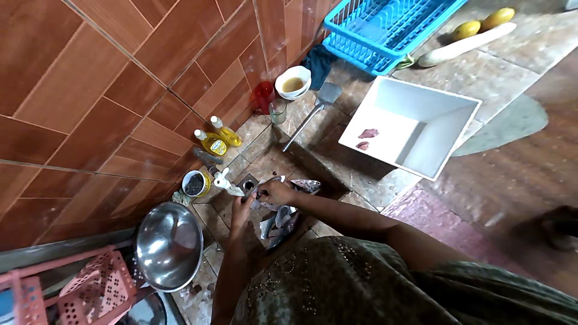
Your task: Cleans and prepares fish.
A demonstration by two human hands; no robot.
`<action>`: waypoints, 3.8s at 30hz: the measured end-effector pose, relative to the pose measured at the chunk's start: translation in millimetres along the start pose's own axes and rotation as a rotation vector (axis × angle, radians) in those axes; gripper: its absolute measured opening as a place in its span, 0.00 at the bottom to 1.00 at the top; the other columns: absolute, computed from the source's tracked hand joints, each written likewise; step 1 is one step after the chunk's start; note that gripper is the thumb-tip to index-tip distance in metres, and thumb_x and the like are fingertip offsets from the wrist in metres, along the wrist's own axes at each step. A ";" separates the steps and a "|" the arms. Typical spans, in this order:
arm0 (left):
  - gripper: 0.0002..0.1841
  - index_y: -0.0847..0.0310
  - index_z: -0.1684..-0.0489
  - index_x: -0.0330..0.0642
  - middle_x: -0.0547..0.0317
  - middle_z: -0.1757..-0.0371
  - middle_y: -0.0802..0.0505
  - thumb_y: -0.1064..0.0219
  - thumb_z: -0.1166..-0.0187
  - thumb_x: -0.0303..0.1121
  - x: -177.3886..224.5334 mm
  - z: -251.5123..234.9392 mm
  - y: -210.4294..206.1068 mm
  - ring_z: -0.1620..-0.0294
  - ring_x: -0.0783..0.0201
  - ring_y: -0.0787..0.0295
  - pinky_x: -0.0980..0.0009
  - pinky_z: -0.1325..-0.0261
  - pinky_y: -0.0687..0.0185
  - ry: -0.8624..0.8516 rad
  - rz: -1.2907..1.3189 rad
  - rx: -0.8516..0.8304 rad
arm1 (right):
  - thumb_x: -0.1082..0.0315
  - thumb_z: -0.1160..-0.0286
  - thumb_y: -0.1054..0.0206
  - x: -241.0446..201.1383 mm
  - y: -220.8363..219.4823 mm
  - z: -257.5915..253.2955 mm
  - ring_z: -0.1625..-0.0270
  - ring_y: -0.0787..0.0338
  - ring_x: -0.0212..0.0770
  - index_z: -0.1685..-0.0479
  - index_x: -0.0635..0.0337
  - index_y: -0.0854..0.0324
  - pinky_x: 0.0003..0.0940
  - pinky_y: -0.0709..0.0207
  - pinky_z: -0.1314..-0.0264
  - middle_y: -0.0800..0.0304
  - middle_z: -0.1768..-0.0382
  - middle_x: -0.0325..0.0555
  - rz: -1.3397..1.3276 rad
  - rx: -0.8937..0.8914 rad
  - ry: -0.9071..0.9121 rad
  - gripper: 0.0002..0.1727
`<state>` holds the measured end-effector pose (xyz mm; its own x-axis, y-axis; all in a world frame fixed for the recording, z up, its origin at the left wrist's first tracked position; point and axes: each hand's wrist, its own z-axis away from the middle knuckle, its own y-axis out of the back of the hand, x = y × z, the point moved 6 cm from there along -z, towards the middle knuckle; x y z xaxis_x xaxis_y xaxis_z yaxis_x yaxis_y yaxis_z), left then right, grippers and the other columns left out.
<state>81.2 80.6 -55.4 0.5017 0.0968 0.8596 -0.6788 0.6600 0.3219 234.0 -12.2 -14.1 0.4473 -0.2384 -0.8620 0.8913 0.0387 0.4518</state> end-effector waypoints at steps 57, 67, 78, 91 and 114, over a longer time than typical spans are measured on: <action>0.41 0.22 0.27 0.43 0.38 0.28 0.17 0.12 0.43 0.48 54.4 31.1 -14.5 0.26 0.42 0.21 0.46 0.24 0.24 -0.076 -0.880 -0.213 | 0.64 0.14 0.36 35.9 -46.2 13.3 0.72 0.10 0.43 0.43 0.71 0.22 0.42 0.13 0.60 0.11 0.64 0.54 -0.416 -0.284 -0.253 0.16; 0.46 0.29 0.26 0.36 0.39 0.33 0.14 0.13 0.43 0.52 45.7 35.3 -12.8 0.33 0.45 0.15 0.46 0.29 0.20 0.041 -0.843 -0.233 | 0.59 0.13 0.39 30.2 -43.9 16.3 0.72 0.11 0.49 0.43 0.71 0.23 0.49 0.15 0.60 0.13 0.65 0.58 -0.249 -0.283 -0.215 0.20; 0.42 0.28 0.26 0.35 0.39 0.35 0.12 0.12 0.42 0.39 22.4 23.3 -6.1 0.34 0.51 0.13 0.53 0.28 0.18 0.046 -0.427 -0.257 | 0.60 0.12 0.41 29.0 -40.9 16.9 0.76 0.15 0.43 0.37 0.66 0.21 0.42 0.16 0.67 0.14 0.63 0.55 -0.308 -0.248 -0.247 0.18; 0.44 0.33 0.20 0.37 0.38 0.30 0.15 0.14 0.41 0.34 17.8 18.1 -9.0 0.30 0.49 0.15 0.51 0.26 0.20 0.108 -0.536 -0.317 | 0.57 0.14 0.37 13.8 -37.1 6.9 0.47 0.11 0.68 0.38 0.74 0.22 0.67 0.22 0.41 0.14 0.47 0.71 0.082 -0.371 -0.084 0.24; 0.40 0.27 0.25 0.39 0.42 0.31 0.14 0.15 0.41 0.36 20.2 25.9 -13.4 0.31 0.53 0.15 0.54 0.26 0.20 0.140 -0.506 -0.381 | 0.56 0.12 0.44 18.9 -46.9 19.1 0.43 0.12 0.66 0.51 0.70 0.15 0.70 0.26 0.38 0.11 0.51 0.67 0.046 -0.355 0.021 0.22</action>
<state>86.6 54.5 -32.1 0.7922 -0.2168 0.5705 -0.1147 0.8652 0.4881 199.2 -37.0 -47.1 0.4853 -0.2084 -0.8492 0.8390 0.3842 0.3853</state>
